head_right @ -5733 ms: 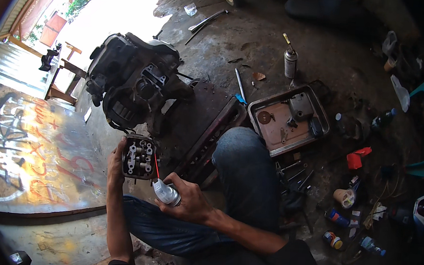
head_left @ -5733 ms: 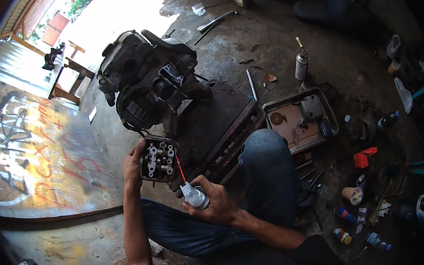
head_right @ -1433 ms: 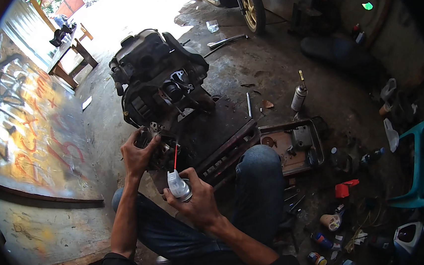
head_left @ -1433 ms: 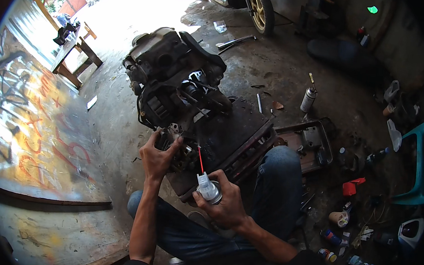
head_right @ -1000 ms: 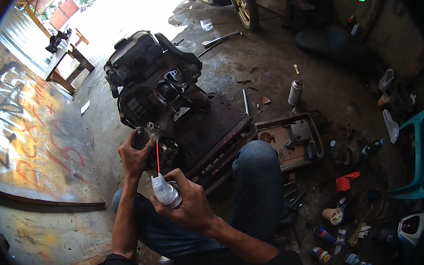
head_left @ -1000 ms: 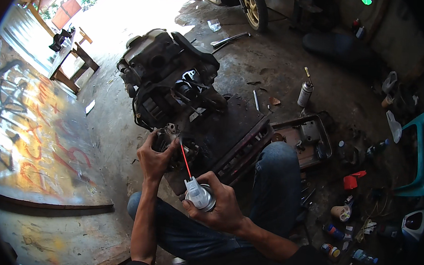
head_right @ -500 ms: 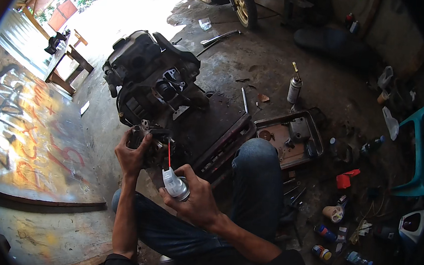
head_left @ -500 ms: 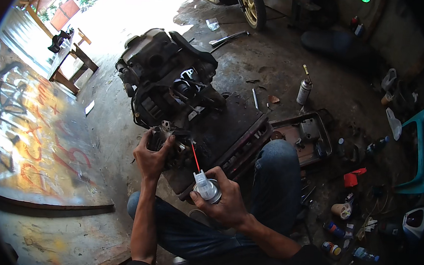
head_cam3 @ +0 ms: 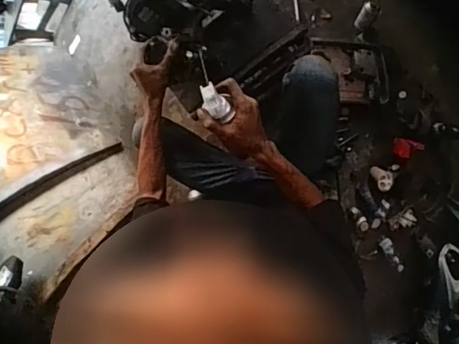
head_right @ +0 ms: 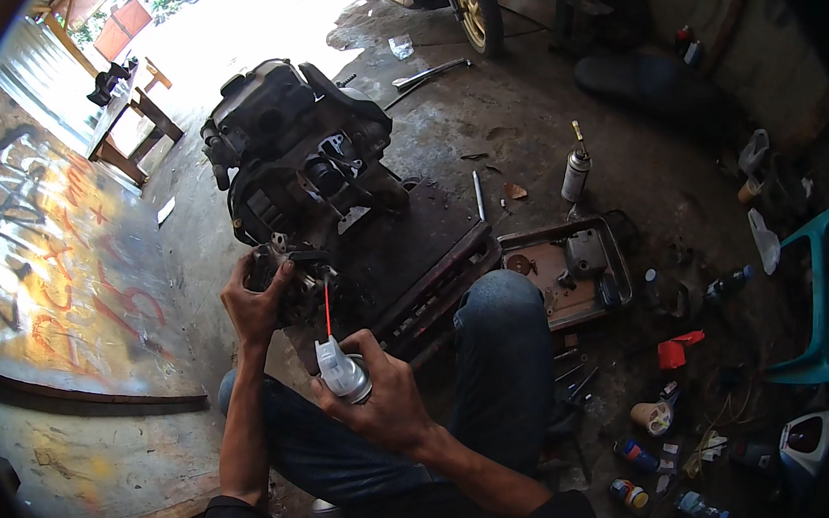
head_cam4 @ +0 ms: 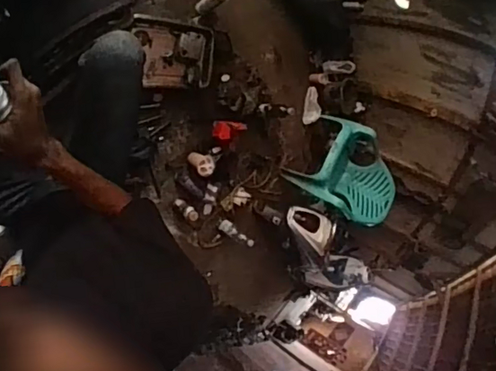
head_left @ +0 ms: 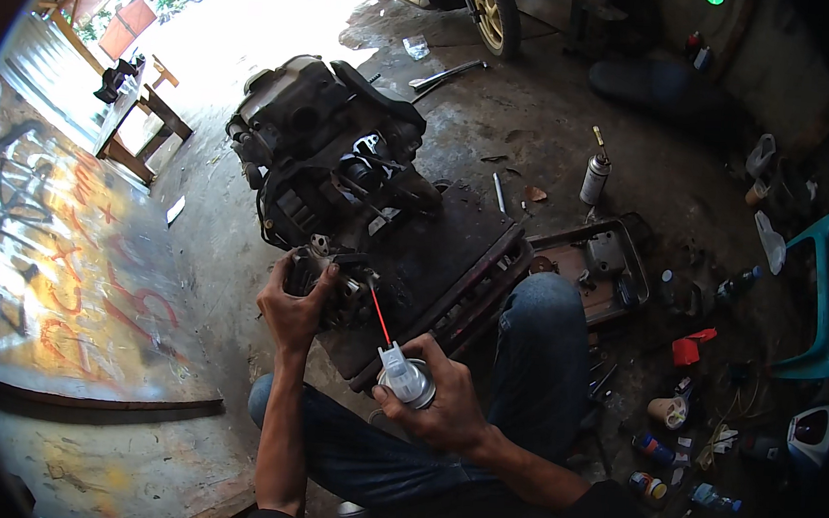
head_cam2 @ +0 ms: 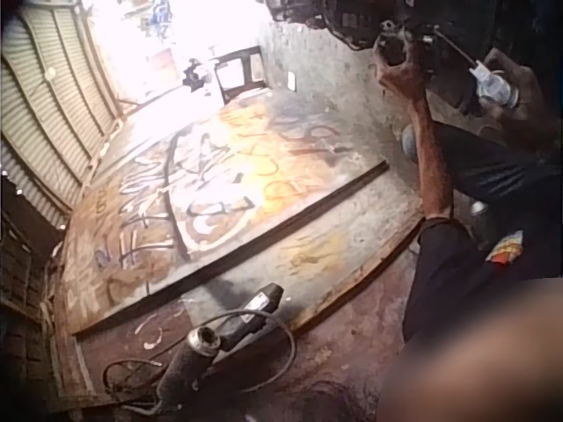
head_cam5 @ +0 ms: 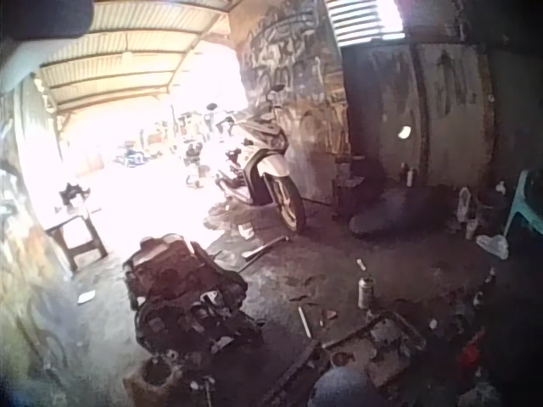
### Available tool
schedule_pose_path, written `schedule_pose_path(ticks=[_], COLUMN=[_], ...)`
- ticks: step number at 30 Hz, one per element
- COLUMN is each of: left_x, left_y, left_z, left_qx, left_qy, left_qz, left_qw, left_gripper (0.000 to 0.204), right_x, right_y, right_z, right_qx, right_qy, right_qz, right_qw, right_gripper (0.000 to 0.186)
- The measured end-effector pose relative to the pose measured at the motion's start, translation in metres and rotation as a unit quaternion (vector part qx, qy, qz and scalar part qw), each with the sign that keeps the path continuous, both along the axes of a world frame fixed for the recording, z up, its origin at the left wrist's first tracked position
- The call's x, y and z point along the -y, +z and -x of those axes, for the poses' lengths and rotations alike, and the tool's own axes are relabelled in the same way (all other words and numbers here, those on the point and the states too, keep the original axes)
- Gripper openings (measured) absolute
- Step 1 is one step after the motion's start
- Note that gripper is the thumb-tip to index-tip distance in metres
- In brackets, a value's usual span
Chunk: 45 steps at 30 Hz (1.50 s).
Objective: Repairing and cleaning components of a motorcycle engine using degreaser and a cloth.
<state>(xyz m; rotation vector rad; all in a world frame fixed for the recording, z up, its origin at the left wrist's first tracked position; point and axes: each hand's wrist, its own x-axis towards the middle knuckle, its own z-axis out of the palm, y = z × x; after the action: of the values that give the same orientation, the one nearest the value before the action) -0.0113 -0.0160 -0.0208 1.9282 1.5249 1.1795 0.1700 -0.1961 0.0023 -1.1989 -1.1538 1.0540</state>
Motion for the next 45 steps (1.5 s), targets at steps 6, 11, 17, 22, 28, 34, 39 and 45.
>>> schedule_pose_path(ticks=[6,11,17,22,28,34,39,45], left_x=[0.002,0.002,0.001,0.002,0.001,0.0,-0.003,-0.002], left_y=[0.0,-0.001,-0.004,-0.003,-0.004,-0.003,-0.004,-0.004], left_z=[-0.001,-0.001,0.002,0.0,0.002,0.0,-0.002,0.001], left_qx=[-0.002,-0.003,-0.01,-0.013,0.007,0.057,0.1,0.137], left_qy=[-0.005,-0.012,-0.012,-0.015,-0.004,0.028,0.043,0.062], left_qz=[-0.013,-0.022,-0.033,-0.03,-0.023,0.008,0.019,0.037], left_qw=[1.0,1.0,0.999,0.999,1.0,0.998,0.994,0.988], left_gripper=[0.054,0.056,0.057,0.059,0.058,0.052,0.048,0.044], right_x=[-0.007,-0.007,-0.009,-0.012,-0.006,0.011,0.023,0.017], right_y=[0.002,0.002,0.004,0.003,0.0,-0.003,-0.005,-0.009], right_z=[0.003,0.004,0.006,0.007,0.002,0.001,0.006,0.009], right_qx=[0.008,0.001,-0.011,-0.015,-0.006,0.002,0.009,-0.002], right_qy=[0.013,0.009,0.019,0.009,0.0,0.009,0.039,0.022], right_qz=[-0.038,-0.025,-0.029,-0.026,-0.022,-0.007,-0.011,-0.025], right_qw=[0.999,1.0,0.999,1.0,1.0,1.0,0.999,0.999], right_gripper=[0.042,0.041,0.042,0.048,0.047,0.042,0.041,0.041])
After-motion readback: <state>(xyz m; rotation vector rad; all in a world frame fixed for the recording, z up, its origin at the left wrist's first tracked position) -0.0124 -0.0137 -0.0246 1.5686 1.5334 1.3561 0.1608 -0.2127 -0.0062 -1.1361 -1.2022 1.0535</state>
